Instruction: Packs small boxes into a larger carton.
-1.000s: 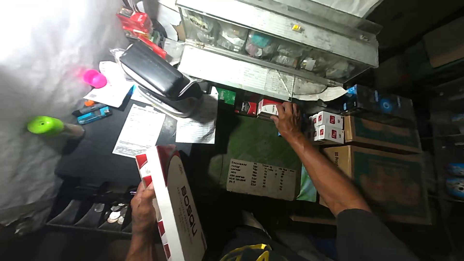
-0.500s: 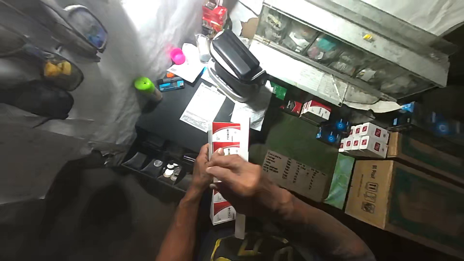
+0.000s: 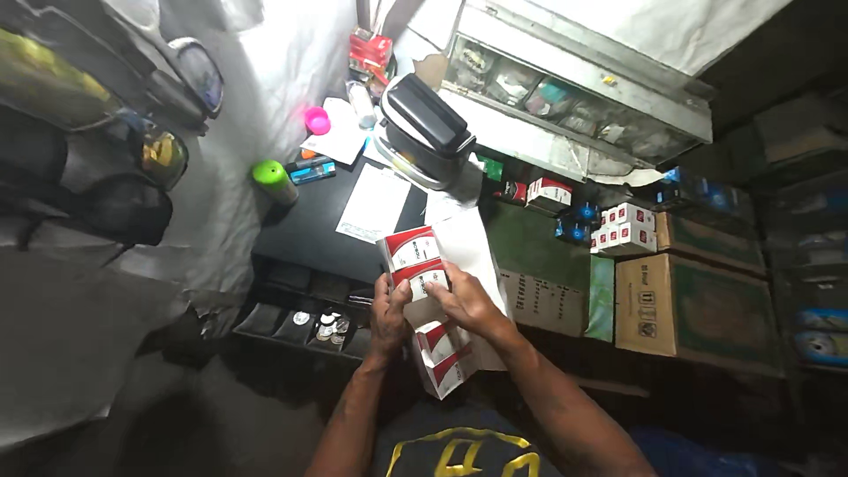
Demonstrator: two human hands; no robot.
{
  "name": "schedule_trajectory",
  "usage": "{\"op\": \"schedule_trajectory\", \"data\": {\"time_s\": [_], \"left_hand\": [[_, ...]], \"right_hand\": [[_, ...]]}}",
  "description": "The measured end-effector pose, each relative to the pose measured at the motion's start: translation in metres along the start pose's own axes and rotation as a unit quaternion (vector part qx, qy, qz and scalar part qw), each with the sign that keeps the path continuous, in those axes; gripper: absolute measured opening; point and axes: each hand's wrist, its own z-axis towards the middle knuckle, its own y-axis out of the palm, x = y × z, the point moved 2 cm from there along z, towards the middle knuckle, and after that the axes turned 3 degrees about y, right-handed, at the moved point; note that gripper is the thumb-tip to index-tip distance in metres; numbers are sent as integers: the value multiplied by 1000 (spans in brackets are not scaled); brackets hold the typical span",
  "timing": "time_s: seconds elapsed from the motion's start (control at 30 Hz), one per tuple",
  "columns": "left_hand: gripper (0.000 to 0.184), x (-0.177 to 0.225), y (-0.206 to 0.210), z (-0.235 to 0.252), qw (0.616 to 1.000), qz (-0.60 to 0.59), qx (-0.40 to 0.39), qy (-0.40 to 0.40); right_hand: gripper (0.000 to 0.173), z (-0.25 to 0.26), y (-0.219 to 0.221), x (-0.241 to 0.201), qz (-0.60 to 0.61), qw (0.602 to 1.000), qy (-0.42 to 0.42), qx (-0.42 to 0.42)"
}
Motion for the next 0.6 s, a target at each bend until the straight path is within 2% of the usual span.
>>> {"op": "schedule_trajectory", "data": {"time_s": [0.1, 0.2, 0.3, 0.4, 0.47, 0.5, 0.53, 0.6], "left_hand": [[54, 4, -2, 0, 999, 23, -22, 4], [52, 9, -4, -3, 999, 35, -29, 2], [54, 12, -6, 0, 999, 42, -18, 4], [57, 10, -12, 8, 999, 51, 0, 4], [54, 9, -16, 11, 998, 57, 0, 3], [54, 11, -16, 12, 997, 80, 6, 1], [53, 15, -13, 13, 994, 110, 13, 1], [50, 22, -5, 16, 988, 153, 31, -11]], "right_hand": [[51, 5, 6, 0, 82, 996, 25, 23], [60, 3, 4, -2, 168, 983, 21, 63], [60, -21, -6, -22, 93, 988, -41, 112], [59, -66, -16, -39, -5, 970, -178, 165], [55, -97, -39, -42, 48, 943, -265, 197], [52, -107, -56, -38, 90, 930, -281, 218], [50, -109, -75, -28, 127, 920, -275, 250], [53, -96, -118, 8, 158, 914, -207, 312]]}}
